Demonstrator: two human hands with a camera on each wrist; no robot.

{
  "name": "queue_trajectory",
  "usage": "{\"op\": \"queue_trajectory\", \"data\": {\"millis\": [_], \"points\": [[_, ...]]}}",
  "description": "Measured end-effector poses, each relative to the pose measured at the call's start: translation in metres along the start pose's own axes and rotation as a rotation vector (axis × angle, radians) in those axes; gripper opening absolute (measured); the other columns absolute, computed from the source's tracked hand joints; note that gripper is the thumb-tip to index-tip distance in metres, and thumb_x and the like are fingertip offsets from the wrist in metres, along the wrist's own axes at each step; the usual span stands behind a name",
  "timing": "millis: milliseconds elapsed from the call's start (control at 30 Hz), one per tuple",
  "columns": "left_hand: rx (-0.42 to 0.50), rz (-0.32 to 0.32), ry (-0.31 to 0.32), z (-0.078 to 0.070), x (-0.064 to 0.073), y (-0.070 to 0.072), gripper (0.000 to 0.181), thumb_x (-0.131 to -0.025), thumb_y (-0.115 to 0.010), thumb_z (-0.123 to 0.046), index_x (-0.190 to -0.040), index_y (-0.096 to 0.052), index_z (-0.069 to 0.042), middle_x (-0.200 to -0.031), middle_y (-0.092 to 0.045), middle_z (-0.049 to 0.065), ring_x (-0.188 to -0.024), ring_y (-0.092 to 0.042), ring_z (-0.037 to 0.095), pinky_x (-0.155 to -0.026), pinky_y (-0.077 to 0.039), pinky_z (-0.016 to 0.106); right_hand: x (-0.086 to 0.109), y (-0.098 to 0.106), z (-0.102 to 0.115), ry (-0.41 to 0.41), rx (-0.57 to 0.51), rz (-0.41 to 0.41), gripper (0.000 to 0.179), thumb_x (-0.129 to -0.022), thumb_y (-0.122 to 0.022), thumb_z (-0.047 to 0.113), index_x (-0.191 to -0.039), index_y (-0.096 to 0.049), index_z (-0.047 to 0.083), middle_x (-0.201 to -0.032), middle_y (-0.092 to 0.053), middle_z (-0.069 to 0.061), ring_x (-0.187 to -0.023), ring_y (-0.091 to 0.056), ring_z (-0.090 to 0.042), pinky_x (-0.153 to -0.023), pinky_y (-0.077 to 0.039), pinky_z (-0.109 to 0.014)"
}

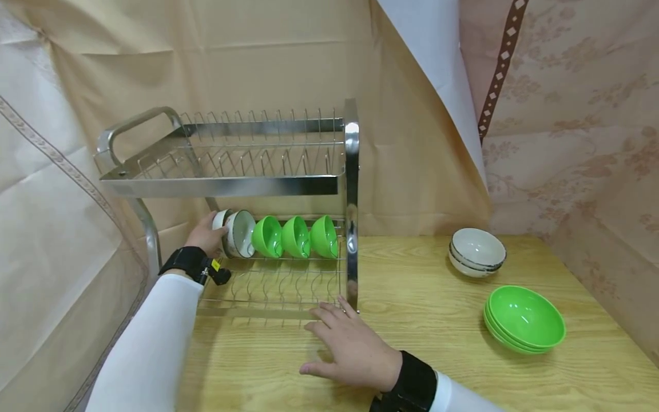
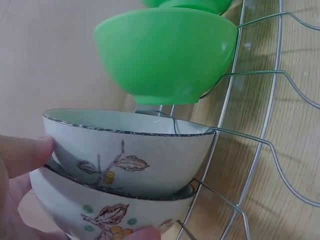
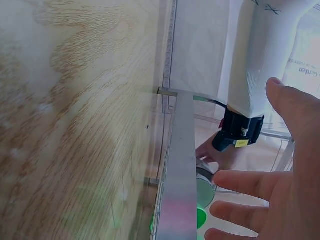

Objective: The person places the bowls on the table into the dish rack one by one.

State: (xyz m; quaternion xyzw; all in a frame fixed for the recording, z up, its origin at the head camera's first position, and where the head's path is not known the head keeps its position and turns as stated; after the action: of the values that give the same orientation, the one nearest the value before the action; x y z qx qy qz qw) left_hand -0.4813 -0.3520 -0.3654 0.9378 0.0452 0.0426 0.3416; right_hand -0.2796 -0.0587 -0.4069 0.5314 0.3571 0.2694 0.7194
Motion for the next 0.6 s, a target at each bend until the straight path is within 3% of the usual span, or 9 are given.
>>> {"op": "queue_trajectory", "data": {"millis": [100,200,467,600], "points": [[0.059,0.031,0.001,0.006,-0.003,-0.002,0.064,-0.104,-0.038,-0.018,-0.155,-0.001,-0.005,-0.152,-0.011,0.033,-0.116,-0.039,0.050,-0.072,-0.058,0.052,0.001,0.001,0.002,0.006,0.005,-0.009,0.070,-0.089,-0.042,0.072,-0.132,-0.054,0.017,-0.143,-0.045,-0.006,-0.135,-0.025,-0.022,-0.114,-0.015,-0.056],[0.156,0.071,0.016,0.012,-0.004,-0.005,0.065,-0.105,-0.035,-0.018,-0.155,0.006,-0.007,-0.154,0.001,0.030,-0.125,-0.025,0.054,-0.084,-0.049,0.063,0.001,0.002,0.003,0.011,0.014,-0.016,0.072,-0.089,-0.038,0.074,-0.131,-0.055,0.018,-0.143,-0.045,-0.006,-0.135,-0.026,-0.022,-0.114,-0.016,-0.056],[0.335,0.142,0.012,0.016,-0.006,-0.014,0.065,-0.107,-0.030,-0.017,-0.153,0.015,-0.013,-0.155,0.018,0.021,-0.130,-0.009,0.052,-0.094,-0.033,0.072,0.001,0.003,0.003,0.019,0.020,-0.013,0.072,-0.090,-0.035,0.074,-0.130,-0.055,0.017,-0.143,-0.045,-0.007,-0.135,-0.025,-0.022,-0.114,-0.016,-0.057],[0.354,0.147,0.019,0.019,-0.007,-0.016,0.065,-0.107,-0.029,-0.018,-0.153,0.016,-0.015,-0.155,0.019,0.021,-0.130,-0.009,0.052,-0.096,-0.032,0.072,0.001,0.004,0.003,0.027,0.023,-0.018,0.072,-0.090,-0.035,0.074,-0.129,-0.056,0.016,-0.143,-0.045,-0.008,-0.135,-0.026,-0.022,-0.114,-0.017,-0.057]]}}
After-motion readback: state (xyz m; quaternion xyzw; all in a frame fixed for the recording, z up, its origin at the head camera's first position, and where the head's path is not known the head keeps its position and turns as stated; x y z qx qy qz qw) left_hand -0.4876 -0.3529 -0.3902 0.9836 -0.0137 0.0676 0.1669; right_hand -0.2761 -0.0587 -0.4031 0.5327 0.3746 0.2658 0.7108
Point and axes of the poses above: each hand's wrist, its own x-axis away from the middle knuckle, its own y-axis out of the back of the hand, z = x × y, the point moved 10 cm from there along -x, towards the middle knuckle
